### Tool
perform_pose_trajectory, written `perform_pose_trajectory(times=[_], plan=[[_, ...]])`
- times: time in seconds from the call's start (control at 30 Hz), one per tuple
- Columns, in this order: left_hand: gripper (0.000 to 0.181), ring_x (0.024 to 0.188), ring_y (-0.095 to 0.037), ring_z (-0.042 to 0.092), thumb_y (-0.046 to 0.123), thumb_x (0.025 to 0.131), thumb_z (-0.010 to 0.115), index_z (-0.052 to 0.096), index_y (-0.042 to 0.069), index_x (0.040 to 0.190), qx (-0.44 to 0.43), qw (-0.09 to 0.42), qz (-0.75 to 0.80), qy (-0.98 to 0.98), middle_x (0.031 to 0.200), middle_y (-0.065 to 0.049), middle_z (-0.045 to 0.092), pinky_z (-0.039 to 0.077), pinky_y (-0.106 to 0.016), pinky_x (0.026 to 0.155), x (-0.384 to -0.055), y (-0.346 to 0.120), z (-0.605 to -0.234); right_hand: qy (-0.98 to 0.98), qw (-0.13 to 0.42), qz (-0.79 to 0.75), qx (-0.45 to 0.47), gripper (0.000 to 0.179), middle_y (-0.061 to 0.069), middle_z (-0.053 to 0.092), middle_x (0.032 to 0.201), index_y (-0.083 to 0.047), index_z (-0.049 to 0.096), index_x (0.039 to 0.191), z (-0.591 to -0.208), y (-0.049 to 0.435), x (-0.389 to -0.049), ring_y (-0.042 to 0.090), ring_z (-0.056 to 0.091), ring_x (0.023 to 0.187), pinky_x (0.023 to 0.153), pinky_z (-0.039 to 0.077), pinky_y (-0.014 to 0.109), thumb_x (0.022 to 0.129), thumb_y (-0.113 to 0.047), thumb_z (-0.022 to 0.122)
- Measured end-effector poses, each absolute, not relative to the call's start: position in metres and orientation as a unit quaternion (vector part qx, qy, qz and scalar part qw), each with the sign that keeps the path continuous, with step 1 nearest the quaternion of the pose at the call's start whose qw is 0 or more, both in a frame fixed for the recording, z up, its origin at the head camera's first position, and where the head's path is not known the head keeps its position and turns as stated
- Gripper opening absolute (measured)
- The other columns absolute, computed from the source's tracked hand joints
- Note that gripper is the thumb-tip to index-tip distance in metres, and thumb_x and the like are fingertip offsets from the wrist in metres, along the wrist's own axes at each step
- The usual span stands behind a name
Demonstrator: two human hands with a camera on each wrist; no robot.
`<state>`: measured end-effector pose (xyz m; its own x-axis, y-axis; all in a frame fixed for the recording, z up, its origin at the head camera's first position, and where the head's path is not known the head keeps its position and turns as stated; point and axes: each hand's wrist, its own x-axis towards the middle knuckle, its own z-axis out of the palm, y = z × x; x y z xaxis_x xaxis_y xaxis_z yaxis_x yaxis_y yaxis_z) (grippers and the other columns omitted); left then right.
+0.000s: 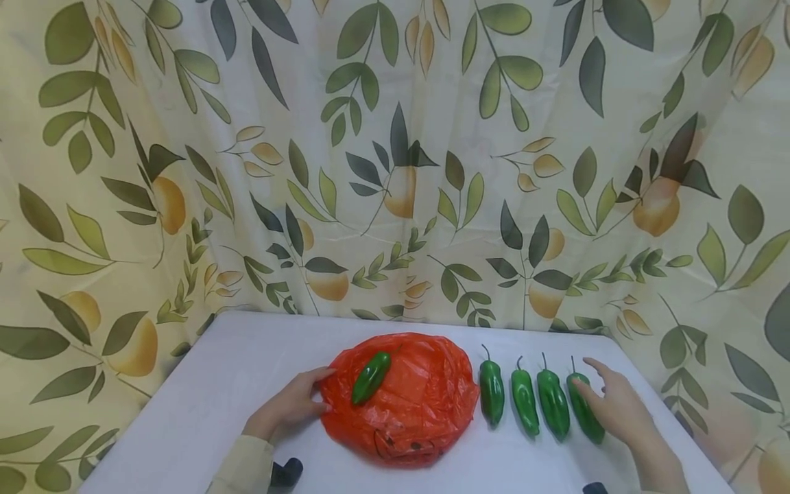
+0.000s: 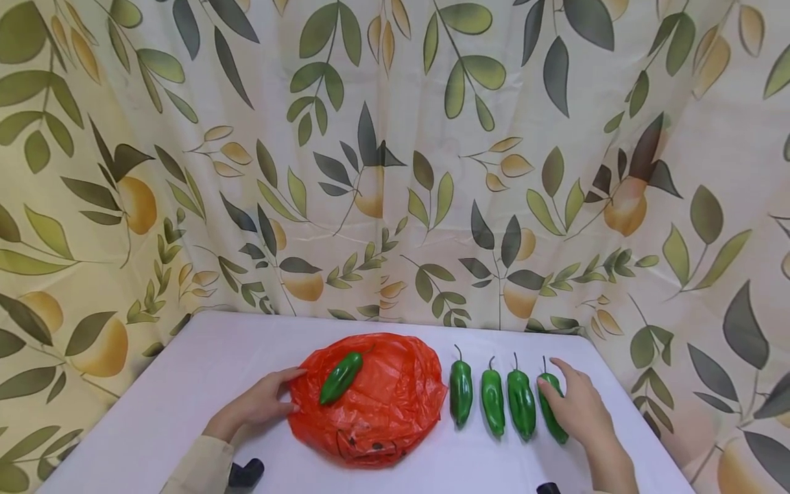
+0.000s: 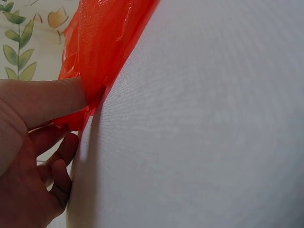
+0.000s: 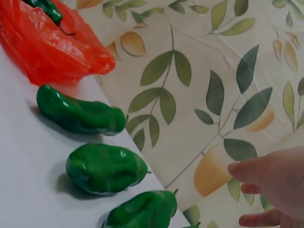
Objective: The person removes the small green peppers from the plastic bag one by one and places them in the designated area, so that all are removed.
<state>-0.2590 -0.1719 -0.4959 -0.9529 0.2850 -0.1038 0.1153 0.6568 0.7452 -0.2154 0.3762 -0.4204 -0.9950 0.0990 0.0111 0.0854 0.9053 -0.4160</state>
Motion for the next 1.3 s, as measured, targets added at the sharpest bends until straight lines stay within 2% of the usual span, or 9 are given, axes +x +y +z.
perform_pose_trajectory(times=[0.1,0.37,0.57,0.7,1.0,1.3], plan=[[0.07,0.144,-0.04,0.043,0.011,0.082,0.081,0.054,0.016,0.147,0.111,0.105,0.401,0.903,0.152,-0.011,0.052,0.042,-0.062,0.113,-0.259,-0.173,-0.495,-0.975,0.038,0.218,-0.033,0.068,0.047,0.036,0.143,0.009,0.03,0.15,-0.417,0.365,-0.216,0.063,0.05,0.121,0.091,0.05,0.07,0.105,-0.038,0.048],[0.072,0.144,-0.039,0.044,0.012,0.082,0.081,0.052,0.015,0.148,0.112,0.103,0.393,0.907,0.153,-0.01,0.052,0.044,-0.061,0.112,-0.26,-0.173,-0.494,-0.969,0.045,0.242,-0.034,0.064,0.04,0.043,0.144,0.002,0.035,0.151,-0.418,0.334,-0.218,0.053,0.054,0.119,0.093,0.05,0.067,0.104,-0.039,0.05],[0.071,0.144,-0.04,0.043,0.011,0.082,0.081,0.052,0.015,0.148,0.111,0.104,0.397,0.905,0.153,-0.01,0.052,0.043,-0.061,0.112,-0.26,-0.172,-0.493,-0.966,0.054,0.25,-0.027,0.058,0.036,0.047,0.144,0.0,0.041,0.149,-0.424,0.31,-0.217,0.051,0.056,0.122,0.093,0.052,0.065,0.103,-0.032,0.054],[0.071,0.144,-0.04,0.043,0.01,0.082,0.08,0.053,0.014,0.148,0.111,0.105,0.398,0.904,0.153,-0.011,0.052,0.043,-0.062,0.113,-0.26,-0.172,-0.493,-0.966,0.064,0.252,-0.001,0.056,0.033,0.053,0.139,-0.001,0.046,0.147,-0.429,0.297,-0.215,0.047,0.06,0.116,0.091,0.055,0.062,0.102,-0.033,0.057],[0.072,0.144,-0.04,0.043,0.01,0.082,0.081,0.053,0.016,0.148,0.099,0.111,0.4,0.904,0.152,-0.01,0.052,0.044,-0.062,0.112,-0.26,-0.171,-0.493,-0.952,0.033,0.302,0.031,0.054,0.027,0.058,0.137,-0.007,0.05,0.146,-0.433,0.261,-0.213,0.04,0.063,0.113,0.081,0.063,0.048,0.099,-0.028,0.064],[0.071,0.144,-0.041,0.043,0.009,0.082,0.08,0.053,0.014,0.147,0.113,0.109,0.398,0.904,0.153,-0.012,0.051,0.042,-0.062,0.113,-0.26,-0.171,-0.494,-0.929,0.015,0.364,0.065,0.052,0.016,0.063,0.131,-0.011,0.053,0.144,-0.433,0.222,-0.209,0.021,0.061,0.101,0.078,0.062,0.034,0.096,-0.021,0.068]])
